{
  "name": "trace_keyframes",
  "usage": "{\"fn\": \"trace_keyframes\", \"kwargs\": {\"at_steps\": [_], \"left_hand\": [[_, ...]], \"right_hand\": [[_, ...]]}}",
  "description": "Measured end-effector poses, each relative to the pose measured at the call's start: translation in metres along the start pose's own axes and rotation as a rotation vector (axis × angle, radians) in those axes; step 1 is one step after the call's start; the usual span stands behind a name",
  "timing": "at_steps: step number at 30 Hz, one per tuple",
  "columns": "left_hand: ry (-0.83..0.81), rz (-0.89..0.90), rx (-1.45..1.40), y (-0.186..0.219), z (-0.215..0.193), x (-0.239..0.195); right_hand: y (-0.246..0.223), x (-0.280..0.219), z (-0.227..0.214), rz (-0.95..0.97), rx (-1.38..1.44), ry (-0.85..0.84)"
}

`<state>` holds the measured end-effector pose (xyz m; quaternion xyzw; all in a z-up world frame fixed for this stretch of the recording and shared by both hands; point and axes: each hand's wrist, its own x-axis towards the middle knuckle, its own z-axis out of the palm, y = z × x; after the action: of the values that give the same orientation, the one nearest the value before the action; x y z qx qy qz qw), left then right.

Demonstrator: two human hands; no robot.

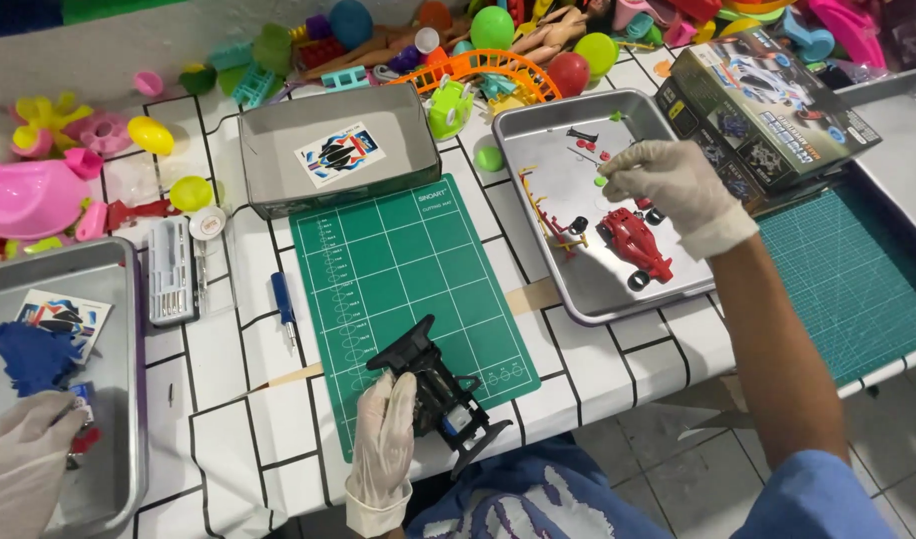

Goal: Assembling a model toy car by installing batteries, attaching the motor/chassis components, and snapping on the body shell.

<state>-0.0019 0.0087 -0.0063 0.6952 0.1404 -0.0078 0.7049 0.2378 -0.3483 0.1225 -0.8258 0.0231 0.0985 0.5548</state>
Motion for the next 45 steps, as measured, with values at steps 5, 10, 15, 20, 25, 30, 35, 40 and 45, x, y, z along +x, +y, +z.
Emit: {"fn": "trace_keyframes", "kwargs": {"at_steps": [5, 10, 15, 20, 25, 30, 35, 40, 45], "left_hand": [[-0.179, 0.062, -0.115, 0.018, 0.016, -0.007], [-0.196, 0.026, -0.02, 0.044, 0.03, -0.012], [-0.169, 0.064, -0.007, 0.04, 0.029, -0.012], [-0.124, 0.21, 0.098, 0.036, 0.031, -0.01], [0.019, 0.395, 0.26, -0.003, 0.032, -0.012], [0.07, 0.253, 0.28, -0.018, 0.033, -0.014], [0.002, 0.323, 0.315, -0.008, 0.032, -0.013], [0.075, 0.513, 0.371, -0.039, 0.031, -0.015], [0.039, 0.431, 0.32, -0.028, 0.029, -0.014]], "right_hand": [[0.009, -0.083, 0.07, -0.273, 0.663, -0.2], [0.041, -0.121, 0.145, -0.304, 0.766, -0.125], [0.04, -0.147, 0.178, -0.28, 0.534, 0.017], [0.031, -0.15, 0.189, -0.577, 0.125, 0.025], [0.044, -0.146, 0.197, -0.749, 0.124, -0.01], [0.035, -0.147, 0.196, -0.892, -0.1, 0.055], [0.039, -0.143, 0.199, -1.016, -0.052, 0.041], [0.045, -0.141, 0.198, -1.048, -0.061, 0.028], [0.065, -0.134, 0.198, -1.253, -0.222, 0.136]]}}
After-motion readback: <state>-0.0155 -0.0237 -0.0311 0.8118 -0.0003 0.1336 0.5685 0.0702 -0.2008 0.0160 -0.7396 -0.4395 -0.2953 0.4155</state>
